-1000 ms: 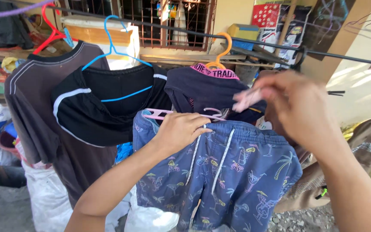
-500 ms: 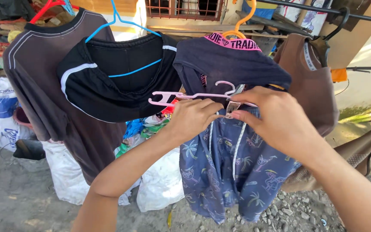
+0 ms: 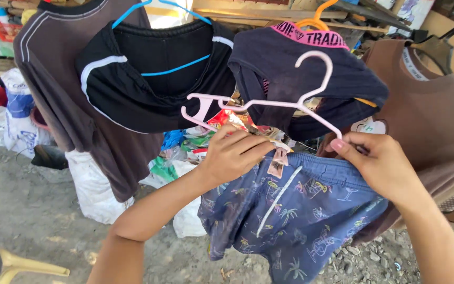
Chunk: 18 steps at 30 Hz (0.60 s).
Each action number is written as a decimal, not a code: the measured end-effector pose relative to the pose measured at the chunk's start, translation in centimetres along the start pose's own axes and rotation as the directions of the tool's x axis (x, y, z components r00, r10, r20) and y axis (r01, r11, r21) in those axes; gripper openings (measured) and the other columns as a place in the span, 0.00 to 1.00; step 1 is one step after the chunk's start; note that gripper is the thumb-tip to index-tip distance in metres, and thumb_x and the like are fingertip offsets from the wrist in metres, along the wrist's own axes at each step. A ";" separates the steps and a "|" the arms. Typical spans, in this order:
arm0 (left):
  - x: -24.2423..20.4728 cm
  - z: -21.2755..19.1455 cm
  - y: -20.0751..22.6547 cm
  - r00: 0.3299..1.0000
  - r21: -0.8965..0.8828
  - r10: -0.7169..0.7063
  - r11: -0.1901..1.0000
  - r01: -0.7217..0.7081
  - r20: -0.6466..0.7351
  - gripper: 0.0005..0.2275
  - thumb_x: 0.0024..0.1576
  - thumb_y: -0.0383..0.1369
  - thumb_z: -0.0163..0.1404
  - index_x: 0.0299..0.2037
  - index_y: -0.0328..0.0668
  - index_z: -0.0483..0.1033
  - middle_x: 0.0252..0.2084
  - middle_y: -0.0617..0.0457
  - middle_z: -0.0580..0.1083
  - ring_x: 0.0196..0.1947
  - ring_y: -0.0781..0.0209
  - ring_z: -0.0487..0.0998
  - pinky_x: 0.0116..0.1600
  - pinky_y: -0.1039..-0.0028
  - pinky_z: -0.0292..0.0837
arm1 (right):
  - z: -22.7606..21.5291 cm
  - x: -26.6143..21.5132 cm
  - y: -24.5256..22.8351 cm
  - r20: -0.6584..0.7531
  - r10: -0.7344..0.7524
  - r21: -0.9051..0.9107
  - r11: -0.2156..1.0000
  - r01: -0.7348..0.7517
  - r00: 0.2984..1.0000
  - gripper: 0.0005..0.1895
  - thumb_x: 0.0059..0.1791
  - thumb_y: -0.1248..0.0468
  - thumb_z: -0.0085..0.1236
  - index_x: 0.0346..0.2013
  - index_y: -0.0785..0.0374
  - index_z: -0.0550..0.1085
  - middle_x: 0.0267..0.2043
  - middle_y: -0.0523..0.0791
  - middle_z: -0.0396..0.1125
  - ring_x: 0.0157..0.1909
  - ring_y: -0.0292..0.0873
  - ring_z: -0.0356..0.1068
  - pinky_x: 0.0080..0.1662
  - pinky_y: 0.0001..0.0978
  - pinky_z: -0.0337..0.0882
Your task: Hanging laundry on a clothesline using plastic hangers
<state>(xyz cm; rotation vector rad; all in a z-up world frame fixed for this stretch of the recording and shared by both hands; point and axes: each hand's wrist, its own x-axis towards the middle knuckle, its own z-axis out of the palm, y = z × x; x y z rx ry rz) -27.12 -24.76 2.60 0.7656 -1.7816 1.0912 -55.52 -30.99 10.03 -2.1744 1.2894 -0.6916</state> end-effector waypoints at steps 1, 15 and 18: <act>-0.6 0.0 0.2 1.000 0.038 -0.029 0.999 0.029 0.001 0.05 0.62 0.29 0.53 0.41 0.55 0.81 0.43 0.67 0.78 0.41 0.64 0.76 0.51 0.67 0.61 | 0.1 -0.9 -0.8 -0.109 -0.053 -0.167 0.985 0.034 0.993 0.12 0.54 0.54 0.59 0.33 0.54 0.84 0.28 0.38 0.76 0.35 0.31 0.67 0.44 0.28 0.63; -11.4 0.8 7.5 0.712 -0.748 -0.321 0.014 0.663 0.625 0.35 0.60 0.63 0.46 0.59 0.34 0.68 0.57 0.48 0.73 0.56 0.55 0.74 0.61 0.64 0.70 | -0.8 -7.3 2.6 -0.281 -0.343 -0.064 0.938 0.339 0.896 0.16 0.60 0.71 0.59 0.63 0.69 0.75 0.32 0.44 0.64 0.28 0.33 0.54 0.34 0.24 0.53; -13.8 -0.2 8.8 0.644 -0.648 -0.079 -0.079 0.757 0.761 0.34 0.58 0.59 0.49 0.59 0.32 0.70 0.56 0.45 0.74 0.54 0.54 0.76 0.57 0.66 0.75 | -0.9 -8.4 5.0 -0.260 -0.390 -0.042 0.919 0.393 0.884 0.20 0.60 0.73 0.58 0.68 0.71 0.72 0.38 0.46 0.63 0.30 0.33 0.54 0.38 0.22 0.54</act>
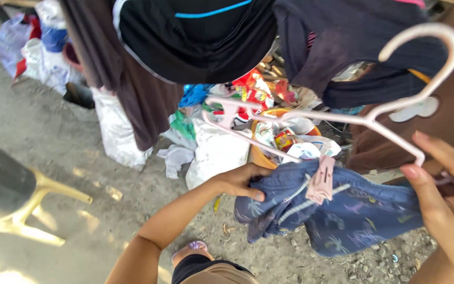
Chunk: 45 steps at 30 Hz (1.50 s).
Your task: Hanging laundry on a clothesline using plastic hangers
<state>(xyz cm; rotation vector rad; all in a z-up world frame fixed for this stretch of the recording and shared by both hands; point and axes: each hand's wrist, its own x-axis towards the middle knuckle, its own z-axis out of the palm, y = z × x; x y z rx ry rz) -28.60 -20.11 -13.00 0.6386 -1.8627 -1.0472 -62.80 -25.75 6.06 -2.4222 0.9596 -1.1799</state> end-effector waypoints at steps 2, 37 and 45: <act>-2.3 -0.3 0.1 0.996 -0.061 -0.073 0.995 0.077 0.059 0.34 0.56 0.56 0.54 0.62 0.32 0.70 0.59 0.47 0.74 0.57 0.58 0.76 0.60 0.67 0.76 | -0.2 -1.5 1.6 0.013 -0.020 -0.029 0.999 0.021 1.000 0.20 0.61 0.74 0.60 0.68 0.72 0.74 0.50 0.50 0.69 0.35 0.35 0.60 0.43 0.22 0.59; -15.5 -17.5 12.2 0.974 -0.144 -0.214 0.969 0.203 -0.067 0.19 0.49 0.46 0.53 0.20 0.41 0.60 0.22 0.54 0.58 0.25 0.64 0.58 0.45 0.64 0.59 | 11.2 -0.8 -2.7 0.180 -0.563 0.073 0.825 0.560 0.807 0.15 0.51 0.72 0.67 0.53 0.71 0.80 0.36 0.51 0.73 0.31 0.46 0.66 0.44 0.41 0.69; -20.8 -17.3 13.5 0.826 -0.058 -0.153 0.988 0.145 -0.542 0.19 0.58 0.51 0.53 0.50 0.48 0.77 0.45 0.57 0.77 0.45 0.65 0.79 0.54 0.74 0.73 | 17.7 0.4 -0.6 0.066 -0.307 0.204 0.936 0.288 0.949 0.19 0.65 0.80 0.62 0.72 0.82 0.75 0.51 0.60 0.66 0.45 0.50 0.63 0.50 0.35 0.61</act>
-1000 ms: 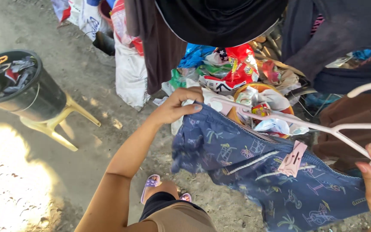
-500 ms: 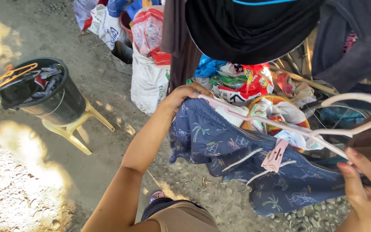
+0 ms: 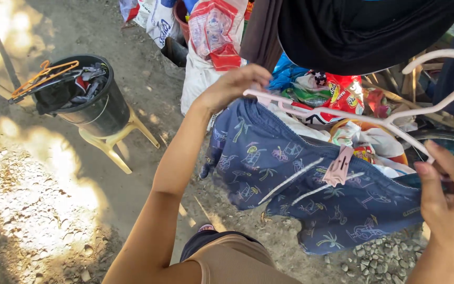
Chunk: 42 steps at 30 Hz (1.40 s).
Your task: Hanging laundry on a clothesline using plastic hangers
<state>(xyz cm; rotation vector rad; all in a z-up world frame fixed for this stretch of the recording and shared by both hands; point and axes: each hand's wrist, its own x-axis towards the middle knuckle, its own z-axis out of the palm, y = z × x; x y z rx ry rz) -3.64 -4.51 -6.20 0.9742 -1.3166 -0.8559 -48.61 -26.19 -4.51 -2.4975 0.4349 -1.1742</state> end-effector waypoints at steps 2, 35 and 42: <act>-2.3 -0.1 1.7 0.947 -0.086 -0.046 0.996 0.019 -0.318 0.12 0.59 0.40 0.57 0.49 0.46 0.76 0.46 0.52 0.78 0.46 0.61 0.80 0.55 0.72 0.77 | 0.8 0.9 -1.1 0.008 -0.019 -0.018 1.000 0.019 1.000 0.19 0.66 0.81 0.63 0.72 0.84 0.75 0.50 0.61 0.67 0.45 0.51 0.64 0.50 0.36 0.62; -18.4 -3.2 10.2 0.682 0.877 0.618 0.475 0.073 -0.392 0.12 0.65 0.36 0.51 0.55 0.41 0.73 0.57 0.46 0.74 0.63 0.45 0.73 0.70 0.55 0.65 | 15.7 7.9 -18.9 -0.019 -0.295 -0.137 0.947 0.289 0.955 0.11 0.57 0.69 0.73 0.53 0.70 0.84 0.38 0.51 0.74 0.36 0.47 0.70 0.44 0.39 0.69; -18.0 -5.1 9.4 0.727 0.931 0.610 0.348 0.111 -0.315 0.17 0.67 0.46 0.42 0.59 0.47 0.73 0.57 0.52 0.77 0.65 0.48 0.74 0.70 0.44 0.61 | 18.8 10.2 -22.0 0.042 -0.292 -0.127 0.947 0.295 0.955 0.13 0.55 0.66 0.71 0.54 0.65 0.84 0.39 0.47 0.75 0.39 0.44 0.72 0.47 0.40 0.72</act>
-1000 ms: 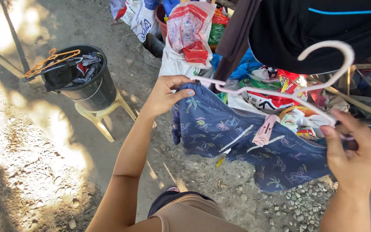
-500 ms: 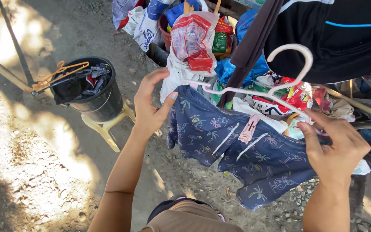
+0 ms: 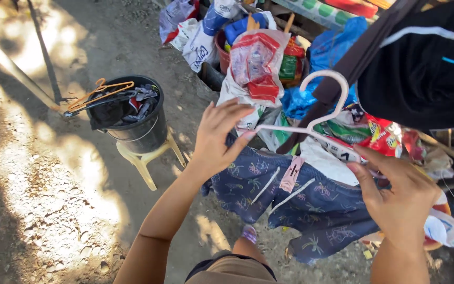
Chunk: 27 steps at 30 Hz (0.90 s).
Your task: Hanging laundry on a clothesline using plastic hangers
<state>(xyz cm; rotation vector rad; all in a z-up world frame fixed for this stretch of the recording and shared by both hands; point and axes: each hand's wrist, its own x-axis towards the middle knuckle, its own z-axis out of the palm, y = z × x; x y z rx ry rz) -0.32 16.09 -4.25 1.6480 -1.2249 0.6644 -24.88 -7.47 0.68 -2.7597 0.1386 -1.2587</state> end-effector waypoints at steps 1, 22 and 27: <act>-0.2 0.1 -0.3 0.998 0.019 -0.040 0.999 0.039 0.055 0.18 0.67 0.47 0.43 0.60 0.50 0.73 0.59 0.55 0.76 0.67 0.51 0.72 0.73 0.38 0.55 | 0.5 0.2 0.1 0.021 -0.009 -0.018 1.000 0.010 1.000 0.15 0.55 0.62 0.70 0.55 0.63 0.83 0.38 0.47 0.76 0.37 0.44 0.72 0.44 0.41 0.72; 5.5 4.4 -16.2 0.977 0.152 0.205 0.969 -0.195 -0.053 0.16 0.68 0.44 0.41 0.30 0.49 0.72 0.27 0.58 0.65 0.25 0.59 0.66 0.36 0.66 0.50 | 12.4 8.0 1.9 0.124 0.105 -0.117 0.989 -0.091 0.987 0.18 0.52 0.59 0.69 0.52 0.67 0.85 0.36 0.47 0.77 0.31 0.39 0.71 0.35 0.33 0.69; 8.8 5.9 -19.9 0.958 0.117 0.257 0.963 -0.243 -0.130 0.19 0.68 0.45 0.39 0.27 0.48 0.73 0.26 0.58 0.66 0.22 0.62 0.63 0.35 0.69 0.50 | 14.3 10.4 2.8 0.119 0.100 -0.196 0.978 -0.075 0.988 0.16 0.53 0.58 0.68 0.51 0.65 0.85 0.35 0.46 0.76 0.27 0.40 0.68 0.33 0.33 0.67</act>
